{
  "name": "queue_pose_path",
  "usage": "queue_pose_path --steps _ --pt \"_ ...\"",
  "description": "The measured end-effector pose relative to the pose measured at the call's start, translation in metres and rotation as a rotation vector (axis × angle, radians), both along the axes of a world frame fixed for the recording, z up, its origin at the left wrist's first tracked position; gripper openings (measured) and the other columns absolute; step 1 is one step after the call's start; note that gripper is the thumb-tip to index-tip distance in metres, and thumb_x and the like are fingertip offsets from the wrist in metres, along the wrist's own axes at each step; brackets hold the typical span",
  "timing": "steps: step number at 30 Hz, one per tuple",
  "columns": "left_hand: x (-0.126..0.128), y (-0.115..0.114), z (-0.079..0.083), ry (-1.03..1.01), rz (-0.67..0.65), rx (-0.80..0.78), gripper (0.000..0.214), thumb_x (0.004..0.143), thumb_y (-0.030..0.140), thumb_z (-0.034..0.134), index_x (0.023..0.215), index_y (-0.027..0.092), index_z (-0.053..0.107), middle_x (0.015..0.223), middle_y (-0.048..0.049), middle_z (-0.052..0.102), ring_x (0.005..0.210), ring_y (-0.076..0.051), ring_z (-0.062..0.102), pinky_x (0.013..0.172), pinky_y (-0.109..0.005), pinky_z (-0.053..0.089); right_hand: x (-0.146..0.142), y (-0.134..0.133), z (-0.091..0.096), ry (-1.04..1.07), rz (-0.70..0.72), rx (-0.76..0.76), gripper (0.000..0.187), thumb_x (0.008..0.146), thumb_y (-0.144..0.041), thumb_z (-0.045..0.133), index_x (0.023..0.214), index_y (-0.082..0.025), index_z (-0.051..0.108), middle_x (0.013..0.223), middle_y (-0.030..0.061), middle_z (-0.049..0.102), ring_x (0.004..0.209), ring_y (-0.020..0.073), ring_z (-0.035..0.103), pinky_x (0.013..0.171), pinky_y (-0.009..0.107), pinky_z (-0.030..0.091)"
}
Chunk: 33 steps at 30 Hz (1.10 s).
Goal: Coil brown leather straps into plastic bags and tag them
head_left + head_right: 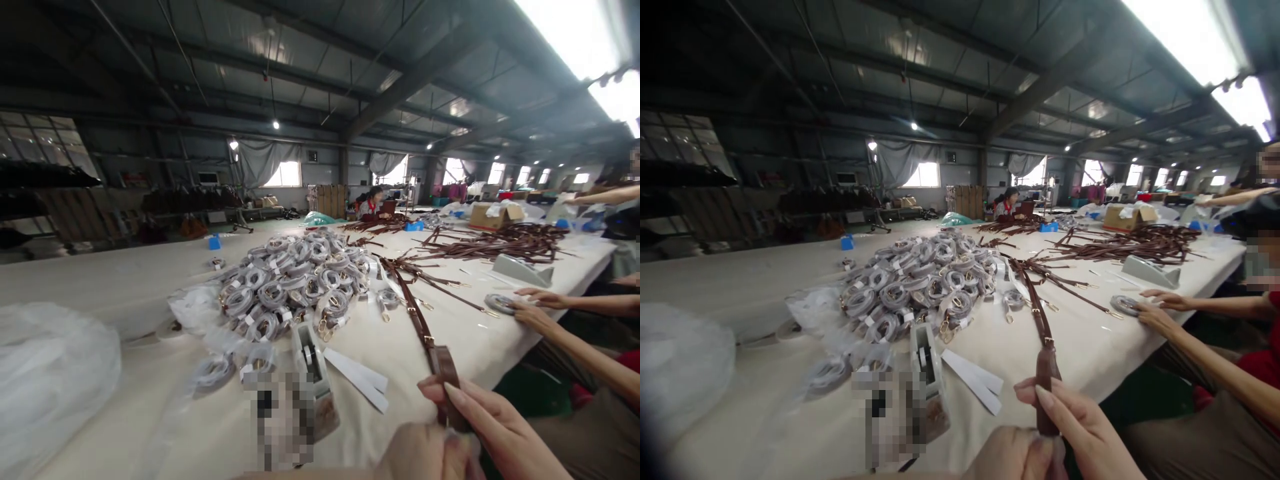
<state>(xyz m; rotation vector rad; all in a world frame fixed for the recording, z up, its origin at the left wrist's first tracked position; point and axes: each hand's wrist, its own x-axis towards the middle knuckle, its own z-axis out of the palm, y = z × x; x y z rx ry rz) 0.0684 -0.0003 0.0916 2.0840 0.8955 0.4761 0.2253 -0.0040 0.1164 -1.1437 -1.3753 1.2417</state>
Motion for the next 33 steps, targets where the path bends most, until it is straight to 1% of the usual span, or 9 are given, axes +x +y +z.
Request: queue_pose_path --steps 3,6,8,10,12,15,20,25,33 --pt "0.012 0.010 0.029 -0.077 0.080 0.128 0.067 0.099 0.051 0.008 0.096 0.016 0.065 0.090 -0.0123 0.070 0.087 -0.021 0.066 0.082 -0.031 0.052 0.007 0.002 0.028 0.019 0.077 -0.002 0.056 0.083 -0.066 0.057 0.110 -0.020 0.075 0.055 0.0046 0.071 0.036 0.0187 0.060 0.036 0.027 0.047" --pt "0.024 0.006 0.047 -0.127 -0.068 0.112 0.068 0.099 0.052 0.010 0.084 0.016 0.066 0.073 -0.0087 0.068 0.072 -0.018 0.066 0.075 -0.028 0.053 0.022 0.008 0.057 0.111 -0.098 0.057 0.051 0.082 -0.061 0.064 0.110 -0.020 0.073 0.084 0.0096 0.078 0.061 0.0214 0.070 0.053 0.028 0.056" --pt "0.032 0.002 0.054 -0.183 -0.113 0.089 0.069 0.098 0.056 0.012 0.078 0.016 0.065 0.065 -0.0075 0.066 0.065 -0.017 0.065 0.069 -0.027 0.053 0.030 0.011 0.072 0.176 -0.197 0.115 0.045 0.082 -0.058 0.065 0.096 -0.017 0.075 0.081 0.0095 0.078 0.073 0.0210 0.071 0.068 0.028 0.057" --pt "0.039 0.000 0.062 -0.285 -0.067 0.040 0.070 0.097 0.060 0.012 0.080 0.015 0.064 0.061 -0.0067 0.063 0.059 -0.016 0.063 0.062 -0.026 0.052 0.032 0.009 0.080 0.173 -0.181 0.135 0.042 0.080 -0.057 0.069 0.082 -0.016 0.072 0.071 0.0063 0.075 0.057 0.0167 0.067 0.058 0.025 0.055" --pt "0.043 0.001 0.072 -0.400 -0.006 -0.043 0.071 0.096 0.064 0.014 0.085 0.013 0.063 0.057 -0.0049 0.060 0.052 -0.015 0.060 0.054 -0.025 0.050 0.030 0.003 0.082 0.142 -0.079 0.125 0.040 0.082 -0.056 0.068 0.075 -0.017 0.067 0.055 0.0012 0.068 0.038 0.0129 0.057 0.039 0.022 0.045" --pt "0.046 0.005 0.084 -0.508 0.038 -0.134 0.072 0.094 0.069 0.018 0.089 0.012 0.061 0.056 -0.0029 0.057 0.045 -0.013 0.056 0.043 -0.022 0.043 0.028 -0.006 0.078 0.120 0.060 0.128 0.043 0.086 -0.055 0.063 0.065 -0.019 0.058 0.039 -0.0027 0.056 0.032 0.0149 0.055 0.035 0.022 0.039" --pt "0.046 0.001 0.077 -0.502 -0.034 -0.156 0.070 0.093 0.070 0.021 0.089 0.012 0.061 0.060 -0.0039 0.059 0.047 -0.011 0.055 0.043 -0.019 0.042 0.034 -0.004 0.075 0.178 -0.115 0.084 0.042 0.084 -0.056 0.064 0.089 -0.015 0.070 0.063 0.0033 0.069 0.035 0.0114 0.054 0.033 0.022 0.039" --pt "0.040 0.000 0.063 -0.556 0.005 -0.187 0.069 0.093 0.070 0.023 0.088 0.012 0.061 0.059 -0.0045 0.060 0.045 -0.012 0.055 0.040 -0.020 0.040 0.021 -0.009 0.067 0.222 0.043 0.065 0.042 0.088 -0.054 0.060 0.097 -0.014 0.070 0.043 -0.0059 0.050 0.030 0.0157 0.056 0.030 0.022 0.038" --pt "0.021 0.005 0.072 -0.659 -0.002 -0.218 0.066 0.094 0.068 0.023 0.079 0.013 0.056 0.058 -0.0042 0.058 0.044 -0.012 0.054 0.042 -0.022 0.040 0.006 -0.007 0.059 0.057 0.071 0.130 0.045 0.091 -0.052 0.058 0.114 -0.014 0.067 0.040 -0.0042 0.055 0.033 0.0156 0.056 0.036 0.023 0.039"
